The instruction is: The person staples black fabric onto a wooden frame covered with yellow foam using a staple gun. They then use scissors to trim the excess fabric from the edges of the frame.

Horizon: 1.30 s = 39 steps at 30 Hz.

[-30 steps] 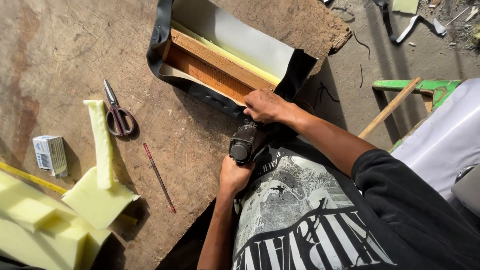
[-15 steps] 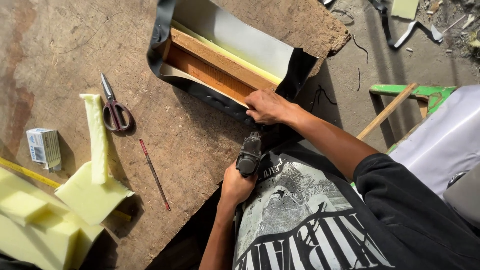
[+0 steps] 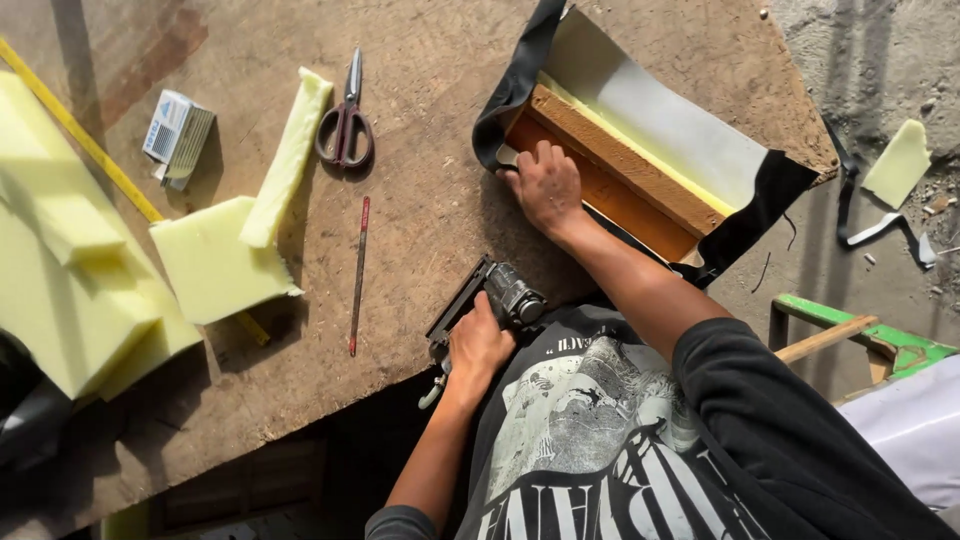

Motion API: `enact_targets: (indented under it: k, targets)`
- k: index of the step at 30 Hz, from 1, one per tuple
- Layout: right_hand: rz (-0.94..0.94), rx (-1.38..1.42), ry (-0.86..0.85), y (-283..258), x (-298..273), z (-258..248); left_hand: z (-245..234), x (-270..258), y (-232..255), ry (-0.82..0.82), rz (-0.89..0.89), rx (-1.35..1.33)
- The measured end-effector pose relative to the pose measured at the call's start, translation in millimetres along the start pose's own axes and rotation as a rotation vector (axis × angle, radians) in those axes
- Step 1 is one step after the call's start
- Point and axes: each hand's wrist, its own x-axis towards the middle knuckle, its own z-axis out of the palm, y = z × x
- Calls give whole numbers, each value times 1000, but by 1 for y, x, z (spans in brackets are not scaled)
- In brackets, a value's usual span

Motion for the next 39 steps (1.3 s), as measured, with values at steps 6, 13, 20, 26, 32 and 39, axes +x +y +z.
enact_targets:
  k: [6, 13, 20, 26, 32, 39]
  targets:
    - [-156, 296, 16, 64, 23, -29, 8, 7, -5, 7, 43, -89]
    - [39, 429, -27, 66, 19, -22, -38, 23, -11, -13, 17, -155]
    - [148, 562, -119, 50, 23, -29, -75, 56, 2, 9, -11, -554]
    - [117, 592, -100, 40, 21, -31, -92, 84, 62, 22, -8, -607]
    - [132, 603, -148, 38, 18, -10, -99, 74, 82, -45, -42, -483]
    - [121, 609, -270, 37, 27, -8, -70, 64, 84, -109, 55, -443]
